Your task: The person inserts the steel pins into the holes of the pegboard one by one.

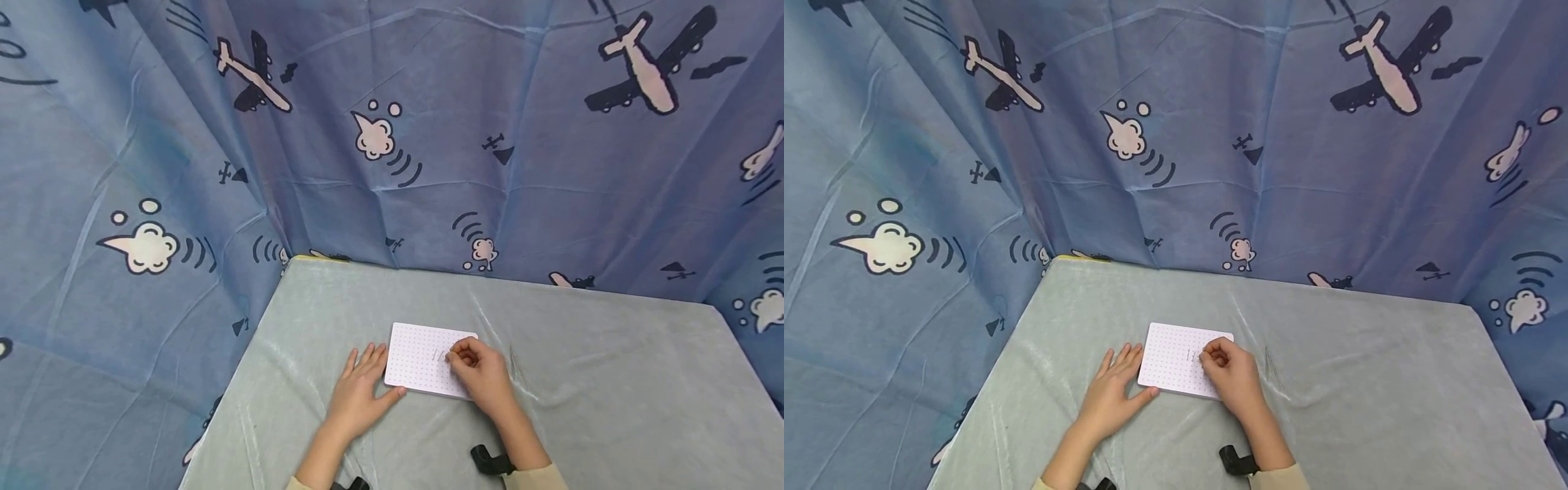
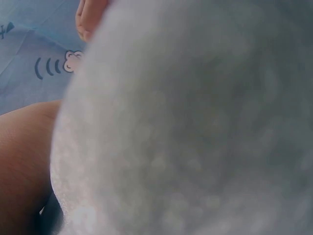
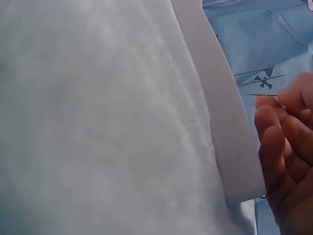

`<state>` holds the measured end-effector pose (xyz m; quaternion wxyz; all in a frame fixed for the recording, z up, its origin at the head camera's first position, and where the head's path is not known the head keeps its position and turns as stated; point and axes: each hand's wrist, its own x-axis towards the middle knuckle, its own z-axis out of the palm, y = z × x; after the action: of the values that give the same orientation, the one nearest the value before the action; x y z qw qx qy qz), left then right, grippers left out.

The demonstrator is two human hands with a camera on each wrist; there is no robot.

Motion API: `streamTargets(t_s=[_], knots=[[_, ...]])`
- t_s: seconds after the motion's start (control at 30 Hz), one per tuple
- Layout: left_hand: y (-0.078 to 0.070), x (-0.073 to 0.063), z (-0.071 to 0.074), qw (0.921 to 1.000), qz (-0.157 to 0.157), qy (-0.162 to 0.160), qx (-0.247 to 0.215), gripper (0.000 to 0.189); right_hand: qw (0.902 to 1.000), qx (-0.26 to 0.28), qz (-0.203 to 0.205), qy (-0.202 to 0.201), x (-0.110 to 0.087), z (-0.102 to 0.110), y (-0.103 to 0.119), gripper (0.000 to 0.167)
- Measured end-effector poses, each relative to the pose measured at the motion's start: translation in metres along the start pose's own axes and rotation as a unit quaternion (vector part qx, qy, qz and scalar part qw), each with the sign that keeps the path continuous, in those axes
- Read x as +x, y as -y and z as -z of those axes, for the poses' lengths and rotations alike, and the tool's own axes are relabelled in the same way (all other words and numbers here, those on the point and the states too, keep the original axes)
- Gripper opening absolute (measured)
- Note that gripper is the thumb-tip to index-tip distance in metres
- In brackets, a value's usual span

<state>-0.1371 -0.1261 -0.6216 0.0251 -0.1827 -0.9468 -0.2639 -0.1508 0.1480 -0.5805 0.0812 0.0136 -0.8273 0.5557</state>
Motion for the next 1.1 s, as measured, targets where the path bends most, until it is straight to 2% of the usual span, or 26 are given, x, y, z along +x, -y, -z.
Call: streamTargets(t_s=[0.3,0.63,0.9,1.1], knots=[[-0.0013,0.0005,0.0002,1.0,0.001,0.0,-0.001,0.09,0.9998,-0.017,0.011,0.0,-0.0004,0.0004,-0.0012,0.013],[-0.0014,0.0004,0.0002,1.0,0.001,0.0,-0.002,0.09,0.9987,-0.05,0.003,0.012,-0.0004,-0.0022,-0.0013,0.012],[-0.0022,0.0011,0.0008,1.0,-0.007,-0.007,0.001,0.09,0.996,-0.085,0.028,0.0,-0.0009,-0.0036,-0.0017,0.021],[-0.004,-0.0008,0.0006,0.9999,-0.005,-0.011,-0.005,0.091,0.9948,-0.094,0.037,0.001,-0.002,-0.0032,-0.0023,0.019]])
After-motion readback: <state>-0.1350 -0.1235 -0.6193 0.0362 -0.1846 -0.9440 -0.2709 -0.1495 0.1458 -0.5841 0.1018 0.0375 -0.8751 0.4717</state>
